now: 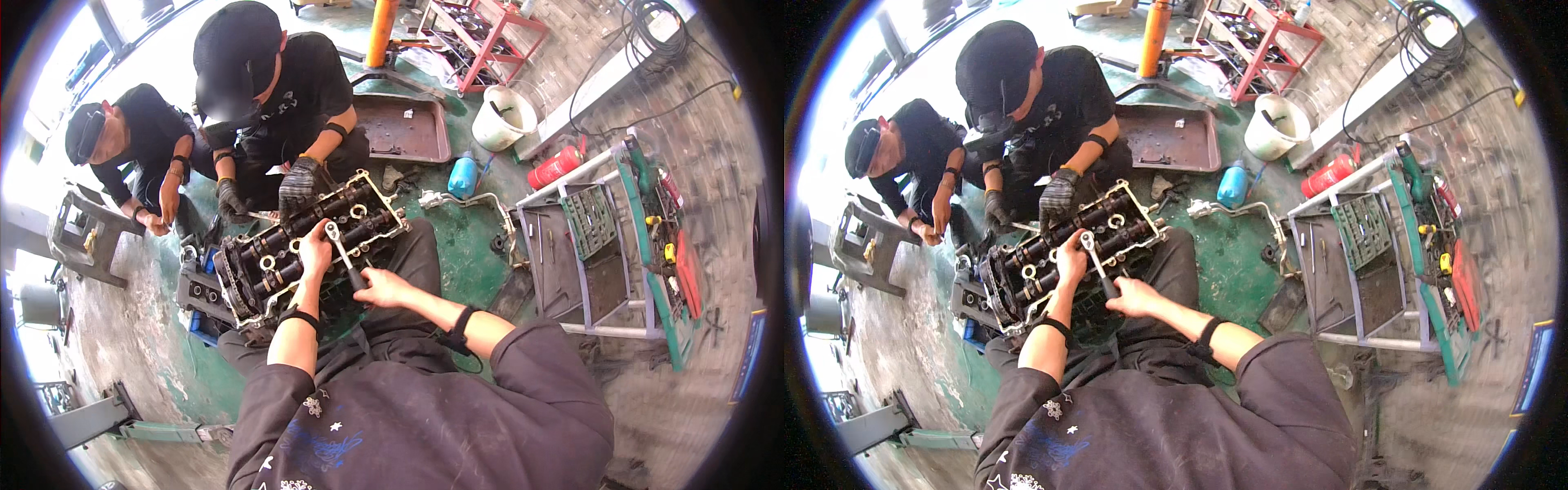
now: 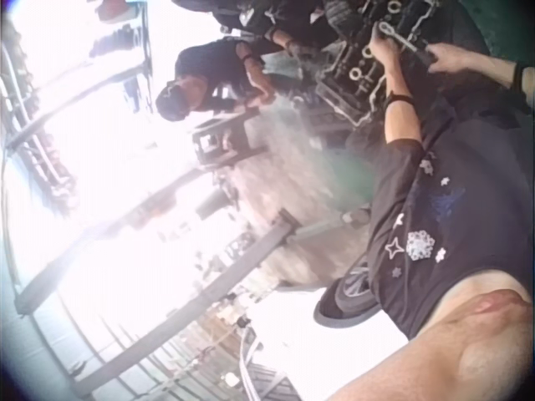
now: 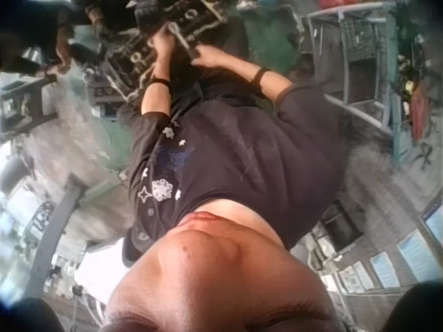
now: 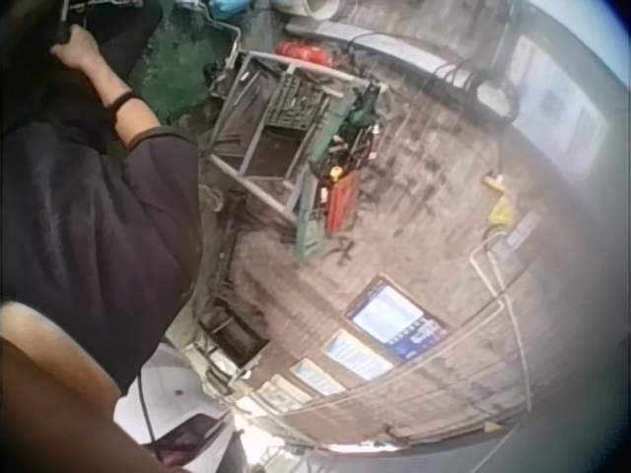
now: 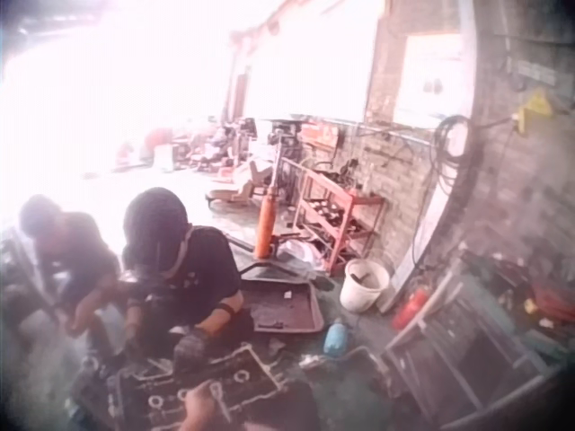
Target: The person manipulates internal engine components using a socket wrench and a screwdriver while working on a disassembled engine block. They loosen and tighten several fasteners and handle metal engine parts by hand alongside other people.
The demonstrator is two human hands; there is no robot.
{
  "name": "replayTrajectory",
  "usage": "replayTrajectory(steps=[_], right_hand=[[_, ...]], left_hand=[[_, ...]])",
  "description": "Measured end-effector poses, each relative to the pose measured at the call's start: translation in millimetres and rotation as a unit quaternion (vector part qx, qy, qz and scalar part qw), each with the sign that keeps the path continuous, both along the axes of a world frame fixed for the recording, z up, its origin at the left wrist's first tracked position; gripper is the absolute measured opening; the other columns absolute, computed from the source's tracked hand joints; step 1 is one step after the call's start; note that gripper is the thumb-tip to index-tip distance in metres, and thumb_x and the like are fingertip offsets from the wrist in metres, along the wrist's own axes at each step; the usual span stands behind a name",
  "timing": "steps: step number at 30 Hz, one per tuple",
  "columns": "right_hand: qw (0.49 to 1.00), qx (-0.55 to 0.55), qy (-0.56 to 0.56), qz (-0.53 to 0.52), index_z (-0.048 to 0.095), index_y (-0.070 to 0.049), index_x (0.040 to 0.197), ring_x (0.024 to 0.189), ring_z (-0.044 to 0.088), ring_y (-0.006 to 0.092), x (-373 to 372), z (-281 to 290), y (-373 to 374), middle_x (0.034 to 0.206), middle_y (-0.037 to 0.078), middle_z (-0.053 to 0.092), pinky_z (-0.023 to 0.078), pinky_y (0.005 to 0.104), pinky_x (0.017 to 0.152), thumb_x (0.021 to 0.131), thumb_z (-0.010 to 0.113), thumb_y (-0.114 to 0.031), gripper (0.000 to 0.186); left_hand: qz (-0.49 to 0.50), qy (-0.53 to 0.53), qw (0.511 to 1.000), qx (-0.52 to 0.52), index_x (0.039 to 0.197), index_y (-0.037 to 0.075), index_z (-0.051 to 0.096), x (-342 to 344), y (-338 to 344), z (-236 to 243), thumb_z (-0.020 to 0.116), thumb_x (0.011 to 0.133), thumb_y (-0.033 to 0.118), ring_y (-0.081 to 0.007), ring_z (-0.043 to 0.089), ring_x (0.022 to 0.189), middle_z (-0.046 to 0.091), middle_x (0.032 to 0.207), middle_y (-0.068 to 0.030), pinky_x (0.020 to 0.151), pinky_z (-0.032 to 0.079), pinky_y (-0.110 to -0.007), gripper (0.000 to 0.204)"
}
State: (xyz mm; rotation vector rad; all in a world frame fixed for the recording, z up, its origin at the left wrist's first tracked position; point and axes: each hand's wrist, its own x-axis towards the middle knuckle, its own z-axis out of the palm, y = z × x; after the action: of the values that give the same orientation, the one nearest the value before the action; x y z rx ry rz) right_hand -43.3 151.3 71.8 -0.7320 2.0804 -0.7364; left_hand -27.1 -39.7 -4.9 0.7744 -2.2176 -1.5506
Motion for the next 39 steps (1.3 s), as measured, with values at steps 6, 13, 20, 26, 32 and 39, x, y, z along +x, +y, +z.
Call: replayTrajectory(steps=[6,13,20,26,32,39], right_hand=[[0.997,0.042,0.055,-0.02,0.063,-0.009,0.116,0.074,0.068,0.021,-63,51,12,0.085,0.01,0.07,0.051,0.0323,0.07,0.073,0.069,-0.035,0.051],[0.991,-0.019,0.118,-0.067,0.068,-0.013,0.11,0.093,0.066,0.0289,-103,20,21,0.099,0.013,0.069,0.05,0.0365,0.083,0.073,0.064,-0.029,0.041],[0.994,-0.03,0.061,-0.081,0.065,-0.007,0.114,0.093,0.066,0.0216,-97,5,26,0.101,0.012,0.07,0.05,0.031,0.086,0.072,0.065,-0.019,0.044],[0.97,-0.021,-0.225,-0.087,0.033,-0.005,0.144,0.064,0.066,0.0158,-34,-1,17,0.093,0.012,0.068,0.054,0.029,0.052,0.086,0.062,-0.015,0.066],[0.91,-0.075,-0.381,-0.148,0.042,-0.006,0.128,0.062,0.066,0.018,47,-20,-39,0.094,0.009,0.065,0.051,0.029,0.049,0.091,0.059,-0.023,0.044],[0.903,-0.07,-0.379,-0.191,0.049,-0.006,0.12,0.058,0.063,0.016,57,-23,-60,0.091,0.008,0.064,0.049,0.0291,0.049,0.091,0.059,-0.025,0.036]], left_hand=[[0.016,-0.003,1.0,0.016,0.118,0.004,0.061,-2,-4,-5,0.071,0.075,0.002,-0.0202,0.068,0.091,0.071,0.098,-0.013,0.082,0.05,-0.029,0.044],[-0.039,-0.025,0.984,0.171,0.122,0.006,0.056,4,-15,4,0.064,0.077,-0.006,-0.0123,0.062,0.08,0.069,0.095,-0.0081,0.071,0.05,-0.026,0.048],[-0.018,-0.071,0.98,0.188,0.115,0.01,0.067,-3,-11,53,0.069,0.084,0.022,-0.0121,0.063,0.092,0.07,0.1,-0.0038,0.086,0.046,-0.026,0.033],[0.018,-0.059,0.974,0.219,0.107,0.0,0.068,-10,-11,41,0.07,0.084,0.015,-0.0122,0.063,0.084,0.07,0.093,-0.0068,0.079,0.047,-0.024,0.027],[0.023,-0.091,0.969,0.227,0.105,0.006,0.071,-8,-27,15,0.068,0.086,0.021,-0.013,0.063,0.083,0.071,0.091,-0.0053,0.08,0.047,-0.027,0.025],[0.029,-0.085,0.971,0.22,0.106,0.006,0.071,-6,-22,12,0.064,0.089,0.022,-0.0125,0.062,0.084,0.071,0.093,-0.0052,0.081,0.046,-0.026,0.024]])
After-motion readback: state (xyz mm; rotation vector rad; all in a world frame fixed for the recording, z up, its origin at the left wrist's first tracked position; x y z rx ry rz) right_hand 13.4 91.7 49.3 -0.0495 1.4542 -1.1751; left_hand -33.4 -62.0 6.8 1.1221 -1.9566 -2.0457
